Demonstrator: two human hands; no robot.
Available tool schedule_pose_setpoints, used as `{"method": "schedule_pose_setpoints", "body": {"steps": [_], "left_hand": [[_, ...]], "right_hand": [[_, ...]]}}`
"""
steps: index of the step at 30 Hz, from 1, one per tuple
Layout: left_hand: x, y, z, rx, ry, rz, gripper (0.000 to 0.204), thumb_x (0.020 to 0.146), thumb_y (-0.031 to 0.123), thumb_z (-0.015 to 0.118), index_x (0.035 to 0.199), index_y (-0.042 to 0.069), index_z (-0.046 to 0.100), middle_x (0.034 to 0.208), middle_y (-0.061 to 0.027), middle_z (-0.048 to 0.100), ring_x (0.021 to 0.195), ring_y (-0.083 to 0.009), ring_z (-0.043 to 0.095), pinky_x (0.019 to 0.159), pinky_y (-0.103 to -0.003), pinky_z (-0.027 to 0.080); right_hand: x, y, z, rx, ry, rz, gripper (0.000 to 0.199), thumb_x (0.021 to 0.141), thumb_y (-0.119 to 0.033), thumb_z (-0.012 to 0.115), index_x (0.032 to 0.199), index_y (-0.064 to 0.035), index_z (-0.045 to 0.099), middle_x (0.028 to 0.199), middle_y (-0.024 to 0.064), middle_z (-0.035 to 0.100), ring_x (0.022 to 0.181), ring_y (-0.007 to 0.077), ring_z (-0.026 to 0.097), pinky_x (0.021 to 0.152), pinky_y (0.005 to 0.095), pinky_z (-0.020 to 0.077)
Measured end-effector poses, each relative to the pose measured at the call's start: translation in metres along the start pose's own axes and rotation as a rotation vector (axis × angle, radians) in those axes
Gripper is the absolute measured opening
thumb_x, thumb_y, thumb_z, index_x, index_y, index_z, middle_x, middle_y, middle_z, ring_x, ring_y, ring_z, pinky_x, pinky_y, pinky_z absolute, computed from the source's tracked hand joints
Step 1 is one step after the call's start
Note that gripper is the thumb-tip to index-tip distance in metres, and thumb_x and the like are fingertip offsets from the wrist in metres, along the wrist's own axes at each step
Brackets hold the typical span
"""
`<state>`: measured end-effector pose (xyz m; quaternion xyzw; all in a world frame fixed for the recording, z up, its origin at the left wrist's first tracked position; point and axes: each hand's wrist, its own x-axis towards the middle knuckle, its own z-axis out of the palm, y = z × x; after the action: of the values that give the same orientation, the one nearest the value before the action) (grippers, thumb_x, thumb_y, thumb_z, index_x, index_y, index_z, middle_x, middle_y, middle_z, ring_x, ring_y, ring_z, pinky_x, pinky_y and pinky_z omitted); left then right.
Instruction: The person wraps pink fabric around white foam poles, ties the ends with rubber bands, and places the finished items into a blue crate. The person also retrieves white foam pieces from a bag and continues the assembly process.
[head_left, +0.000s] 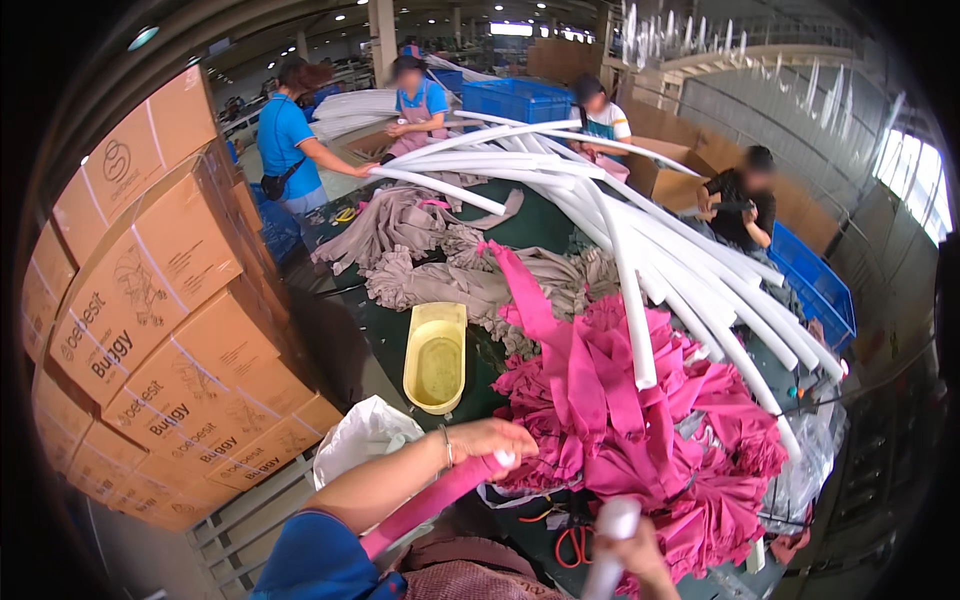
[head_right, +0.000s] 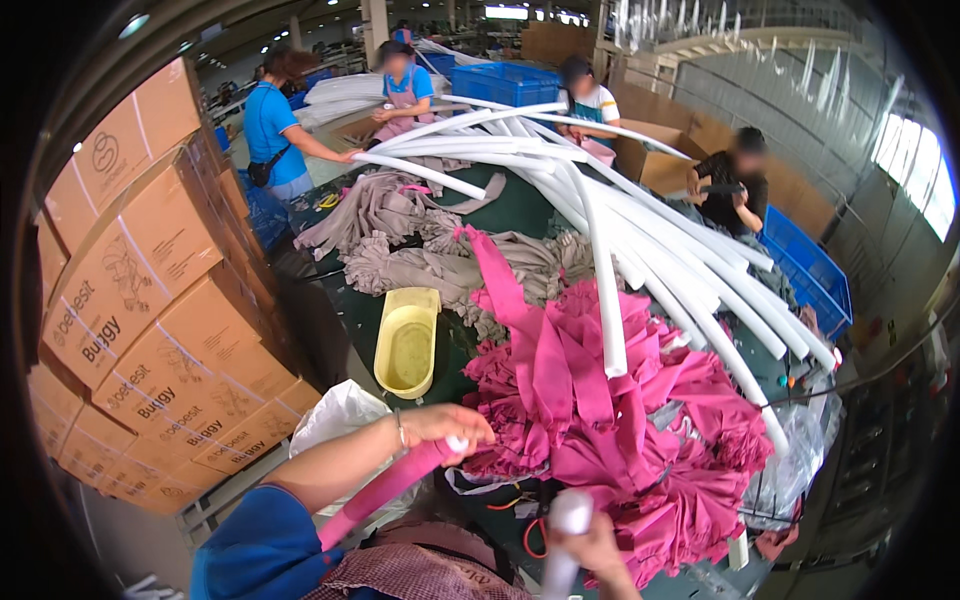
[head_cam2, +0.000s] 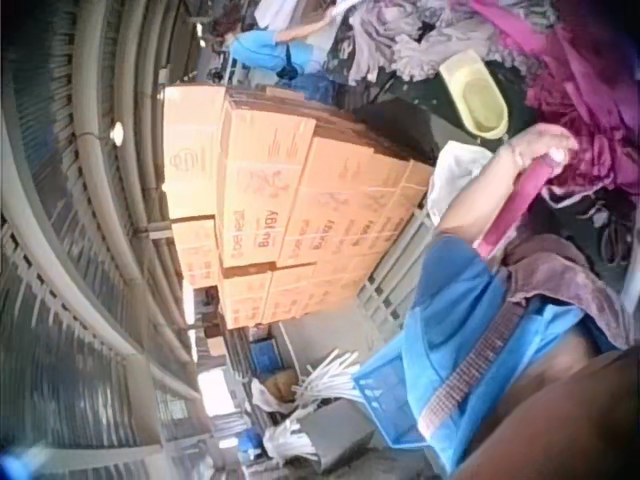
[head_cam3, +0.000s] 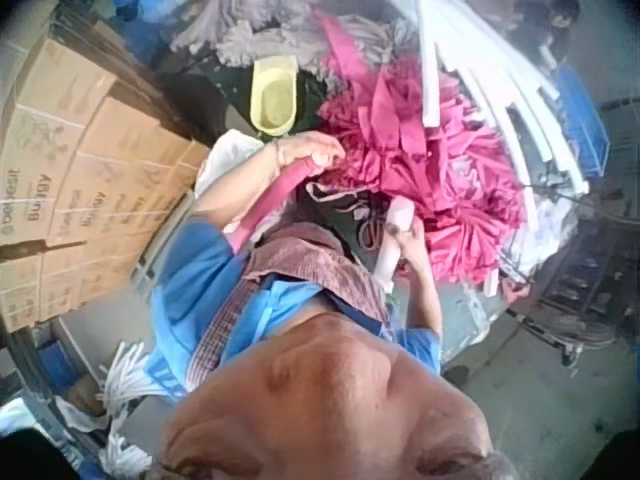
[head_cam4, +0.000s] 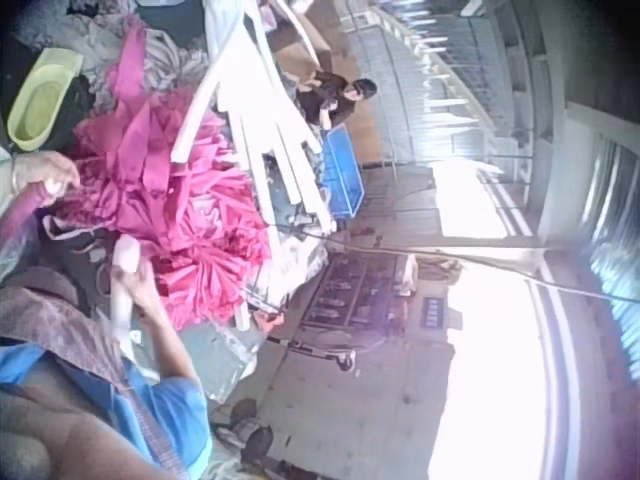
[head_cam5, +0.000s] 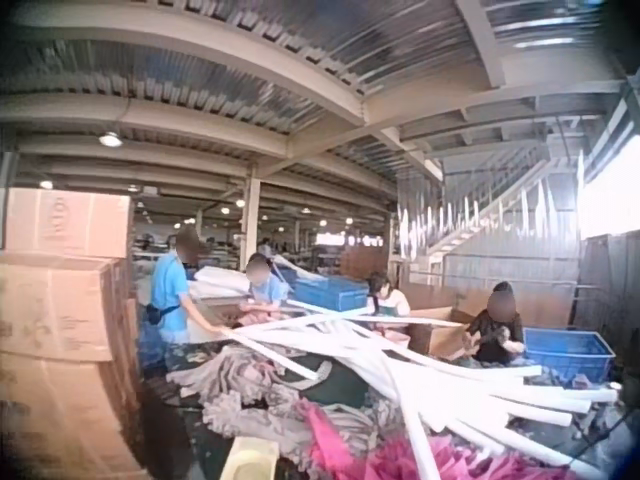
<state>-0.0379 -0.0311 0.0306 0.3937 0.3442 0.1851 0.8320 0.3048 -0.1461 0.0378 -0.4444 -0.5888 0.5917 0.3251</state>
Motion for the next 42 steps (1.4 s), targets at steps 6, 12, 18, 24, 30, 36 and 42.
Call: {"method": "schedule_pose_setpoints", "body": {"steps": [6, 12, 18, 24, 30, 36, 42], "left_hand": [[0.018, 0.038, 0.015, -0.001, 0.105, 0.173, 0.025, 0.099, 0.025, 0.056, 0.108, 0.002, 0.059, 0.076, -0.0053, 0.062, 0.061, -0.0149, 0.062, 0.056, -0.028, 0.051], [0.047, 0.044, 0.064, 0.182, 0.312, 0.409, 0.026, 0.093, 0.032, 0.065, 0.094, 0.007, 0.064, 0.081, 0.0031, 0.062, 0.074, -0.0059, 0.059, 0.068, -0.023, 0.049], [0.047, 0.027, 0.061, 0.577, 0.416, 0.596, 0.077, 0.083, 0.041, 0.076, 0.138, 0.002, 0.039, 0.121, -0.0113, 0.057, 0.114, -0.0164, 0.054, 0.093, -0.03, 0.046], [0.046, -0.058, 0.094, 0.49, 0.171, 0.076, 0.037, 0.079, 0.029, 0.075, 0.089, -0.003, 0.059, 0.058, -0.0037, 0.059, 0.044, -0.0142, 0.058, 0.042, -0.028, 0.046], [0.021, -0.058, 0.116, 0.568, 0.205, 0.135, 0.033, 0.079, 0.025, 0.073, 0.096, -0.001, 0.061, 0.061, -0.0039, 0.06, 0.044, -0.0127, 0.057, 0.042, -0.029, 0.046], [-0.038, -0.074, 0.094, 0.888, 0.229, 0.123, 0.051, 0.074, 0.032, 0.077, 0.114, 0.003, 0.064, 0.097, -0.0137, 0.071, 0.088, -0.0207, 0.069, 0.079, -0.034, 0.053], [-0.073, -0.089, 0.073, 1.033, 0.654, -0.009, 0.048, 0.07, 0.031, 0.079, 0.108, 0.007, 0.063, 0.091, -0.0167, 0.069, 0.084, -0.0319, 0.068, 0.074, -0.039, 0.054]], "right_hand": [[0.05, -0.046, -0.015, 1.468, -0.726, -0.512, 0.034, 0.096, -0.028, 0.051, 0.118, -0.0021, 0.053, 0.072, 0.0131, 0.059, 0.056, 0.0253, 0.059, 0.048, 0.0365, 0.0482], [0.11, -0.007, 0.106, 0.757, -0.058, 0.003, 0.053, 0.08, 0.005, 0.064, 0.13, -0.0038, 0.048, 0.113, 0.0071, 0.06, 0.106, 0.019, 0.058, 0.092, 0.0329, 0.0475], [0.125, -0.01, 0.088, 0.939, 0.224, -0.115, 0.022, 0.087, -0.014, 0.059, 0.102, 0.0009, 0.056, 0.086, 0.0148, 0.064, 0.082, 0.0271, 0.064, 0.075, 0.0381, 0.0534], [0.126, 0.02, 0.02, 1.159, 0.39, 0.13, 0.007, 0.076, -0.01, 0.06, 0.081, -0.0042, 0.058, 0.073, 0.0096, 0.06, 0.069, 0.0234, 0.058, 0.069, 0.0373, 0.0516], [0.107, 0.038, -0.002, 1.188, 0.489, 0.049, 0.007, 0.081, -0.012, 0.063, 0.083, -0.0065, 0.059, 0.071, 0.0042, 0.06, 0.06, 0.0197, 0.058, 0.06, 0.0349, 0.0518], [0.097, 0.131, -0.121, 0.316, 0.935, -0.355, 0.023, 0.091, -0.026, 0.062, 0.075, -0.0108, 0.055, 0.063, 0.0055, 0.057, 0.054, 0.0184, 0.053, 0.053, 0.0342, 0.0458], [0.096, 0.005, 0.012, 0.532, 0.387, 0.049, 0.047, 0.098, -0.044, 0.054, 0.12, -0.0033, 0.059, 0.079, 0.0006, 0.057, 0.061, 0.0107, 0.054, 0.05, 0.0269, 0.0484]]}}
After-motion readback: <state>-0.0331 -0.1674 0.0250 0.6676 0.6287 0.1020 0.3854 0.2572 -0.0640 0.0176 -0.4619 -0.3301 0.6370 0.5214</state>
